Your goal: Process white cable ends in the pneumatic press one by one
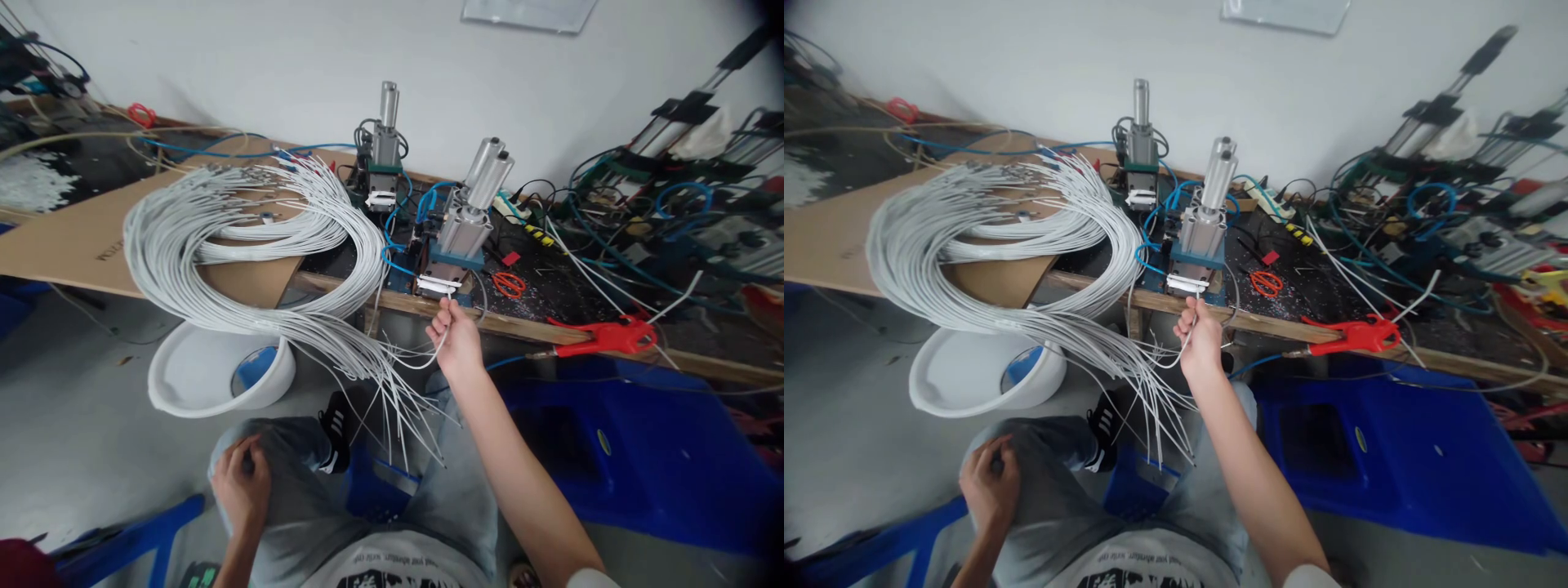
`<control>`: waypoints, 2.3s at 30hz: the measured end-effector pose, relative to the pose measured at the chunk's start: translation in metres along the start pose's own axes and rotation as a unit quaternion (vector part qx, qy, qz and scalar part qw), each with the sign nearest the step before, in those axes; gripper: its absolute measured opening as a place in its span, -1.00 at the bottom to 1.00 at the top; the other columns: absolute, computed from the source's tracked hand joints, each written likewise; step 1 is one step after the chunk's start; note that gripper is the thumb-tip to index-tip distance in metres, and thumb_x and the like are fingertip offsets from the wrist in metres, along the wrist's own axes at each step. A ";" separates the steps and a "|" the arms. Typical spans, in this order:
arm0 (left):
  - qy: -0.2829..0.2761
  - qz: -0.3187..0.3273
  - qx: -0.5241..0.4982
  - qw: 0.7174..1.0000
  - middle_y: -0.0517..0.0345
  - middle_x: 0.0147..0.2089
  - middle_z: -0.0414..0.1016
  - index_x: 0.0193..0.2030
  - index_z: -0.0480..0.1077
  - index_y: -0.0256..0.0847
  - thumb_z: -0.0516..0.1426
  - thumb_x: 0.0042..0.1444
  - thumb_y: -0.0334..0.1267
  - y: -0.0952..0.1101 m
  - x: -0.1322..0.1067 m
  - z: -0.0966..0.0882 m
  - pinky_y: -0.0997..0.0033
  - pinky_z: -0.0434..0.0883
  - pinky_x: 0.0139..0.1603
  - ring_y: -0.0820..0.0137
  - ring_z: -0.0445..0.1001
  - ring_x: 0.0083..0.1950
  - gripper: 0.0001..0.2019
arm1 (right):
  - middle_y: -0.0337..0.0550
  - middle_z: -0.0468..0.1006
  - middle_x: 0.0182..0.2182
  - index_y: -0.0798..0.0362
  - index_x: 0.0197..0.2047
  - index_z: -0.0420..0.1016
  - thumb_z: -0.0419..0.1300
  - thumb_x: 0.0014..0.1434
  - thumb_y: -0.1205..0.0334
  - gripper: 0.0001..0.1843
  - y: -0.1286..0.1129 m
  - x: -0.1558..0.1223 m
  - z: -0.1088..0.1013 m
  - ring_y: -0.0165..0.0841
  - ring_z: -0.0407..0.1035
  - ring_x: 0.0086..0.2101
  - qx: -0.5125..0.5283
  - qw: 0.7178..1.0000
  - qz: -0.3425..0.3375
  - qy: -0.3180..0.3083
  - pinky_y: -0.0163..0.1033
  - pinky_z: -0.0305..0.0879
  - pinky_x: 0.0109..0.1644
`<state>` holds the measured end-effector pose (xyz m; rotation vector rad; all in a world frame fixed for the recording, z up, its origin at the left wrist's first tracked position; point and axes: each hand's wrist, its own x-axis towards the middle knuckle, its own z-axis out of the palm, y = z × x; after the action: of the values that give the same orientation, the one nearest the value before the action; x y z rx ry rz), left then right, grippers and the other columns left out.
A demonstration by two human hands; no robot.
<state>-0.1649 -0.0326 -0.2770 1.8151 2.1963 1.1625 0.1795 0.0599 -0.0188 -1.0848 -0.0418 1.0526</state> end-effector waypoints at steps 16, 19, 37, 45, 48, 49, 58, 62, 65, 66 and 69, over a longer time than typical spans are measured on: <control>-0.001 0.016 0.010 1.000 -0.03 -0.18 0.55 -0.23 0.53 -0.27 0.00 0.22 -0.12 -0.003 0.001 0.001 0.22 0.39 -0.01 0.25 0.49 -0.12 -0.67 | -0.44 0.23 -0.66 0.10 -0.34 0.40 0.00 0.37 0.28 -0.74 -0.004 0.001 0.008 -0.60 -0.01 -0.69 -0.008 1.000 0.004 0.023 -0.38 -0.04 -0.56; -0.003 0.008 0.010 1.000 -0.03 -0.19 0.55 -0.24 0.53 -0.27 0.00 0.22 -0.11 -0.002 0.001 0.000 0.21 0.39 -0.01 0.25 0.48 -0.12 -0.66 | -0.44 0.25 -0.67 0.11 -0.34 0.41 0.00 0.38 0.28 -0.74 -0.004 0.001 0.009 -0.60 0.01 -0.69 -0.007 1.000 0.005 0.026 -0.38 -0.03 -0.56; -0.004 0.016 0.004 1.000 -0.02 -0.18 0.55 -0.24 0.53 -0.25 0.01 0.21 -0.14 -0.008 0.001 0.002 0.21 0.40 0.01 0.24 0.50 -0.11 -0.69 | -0.44 0.27 -0.66 0.10 -0.36 0.40 0.02 0.36 0.29 -0.74 -0.005 0.003 0.009 -0.59 0.03 -0.69 -0.007 1.000 0.008 0.030 -0.35 -0.05 -0.55; -0.004 0.018 0.004 1.000 -0.02 -0.18 0.55 -0.24 0.53 -0.25 0.01 0.19 -0.15 -0.009 0.000 0.003 0.21 0.40 0.01 0.25 0.50 -0.12 -0.69 | -0.44 0.27 -0.66 0.09 -0.36 0.40 0.02 0.36 0.28 -0.75 -0.004 0.004 0.009 -0.59 0.04 -0.69 -0.012 0.999 0.004 0.035 -0.36 -0.03 -0.55; -0.005 0.006 0.005 1.000 -0.02 -0.17 0.55 -0.23 0.53 -0.23 0.01 0.19 -0.13 -0.009 0.000 0.004 0.20 0.39 0.01 0.24 0.49 -0.10 -0.69 | -0.43 0.29 -0.65 0.08 -0.36 0.40 0.02 0.35 0.28 -0.75 -0.004 0.003 0.009 -0.58 0.04 -0.69 -0.016 0.999 0.003 0.037 -0.35 -0.02 -0.54; -0.006 0.005 0.004 1.000 -0.02 -0.17 0.55 -0.23 0.53 -0.23 0.01 0.19 -0.13 -0.010 0.000 0.004 0.20 0.39 0.01 0.24 0.49 -0.10 -0.69 | -0.43 0.29 -0.65 0.08 -0.36 0.40 0.02 0.35 0.27 -0.75 -0.004 0.002 0.009 -0.58 0.04 -0.69 -0.017 0.999 0.002 0.037 -0.35 -0.02 -0.54; -0.009 0.023 0.026 0.999 -0.02 -0.15 0.55 -0.22 0.53 -0.23 0.00 0.21 -0.13 -0.012 0.000 0.004 0.21 0.38 -0.02 0.22 0.48 -0.10 -0.68 | -0.43 0.21 -0.66 0.10 -0.36 0.40 0.03 0.35 0.27 -0.75 -0.004 0.000 0.008 -0.58 0.02 -0.68 0.004 1.000 0.007 0.020 -0.35 -0.05 -0.53; -0.002 0.050 0.026 0.998 -0.02 -0.18 0.55 -0.23 0.54 -0.24 0.00 0.21 -0.14 -0.014 0.000 0.004 0.22 0.39 -0.06 0.23 0.49 -0.14 -0.68 | -0.41 0.16 -0.66 0.12 -0.39 0.41 0.05 0.35 0.27 -0.73 0.003 -0.020 0.000 -0.57 0.03 -0.65 0.021 1.000 0.018 -0.006 -0.36 0.00 -0.50; -0.004 0.054 0.035 0.998 -0.02 -0.18 0.55 -0.23 0.54 -0.24 -0.01 0.22 -0.13 -0.014 0.001 0.004 0.22 0.40 -0.08 0.22 0.50 -0.14 -0.67 | -0.38 0.11 -0.68 0.11 -0.42 0.43 0.10 0.32 0.20 -0.72 0.013 -0.043 -0.014 -0.53 0.03 -0.61 0.016 0.998 0.001 -0.059 -0.35 0.06 -0.44; -0.006 0.052 0.039 0.998 -0.02 -0.18 0.56 -0.23 0.54 -0.23 -0.01 0.21 -0.13 -0.014 0.001 0.004 0.21 0.40 -0.08 0.21 0.50 -0.14 -0.67 | -0.38 0.10 -0.68 0.11 -0.41 0.45 0.15 0.29 0.16 -0.73 0.016 -0.050 -0.019 -0.52 0.01 -0.60 0.011 0.996 -0.016 -0.086 -0.35 0.06 -0.43; -0.009 0.044 0.049 0.998 -0.02 -0.17 0.56 -0.23 0.55 -0.23 -0.02 0.22 -0.11 -0.014 0.001 0.004 0.19 0.40 -0.09 0.20 0.50 -0.13 -0.65 | -0.39 0.05 -0.67 0.09 -0.37 0.48 0.28 0.19 0.05 -0.73 0.020 -0.067 -0.032 -0.51 -0.04 -0.57 -0.007 0.987 -0.059 -0.149 -0.34 0.03 -0.41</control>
<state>-0.1745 -0.0302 -0.2880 1.9718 2.2222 1.0653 0.1456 -0.0088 -0.0201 -0.9178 -0.3507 1.1001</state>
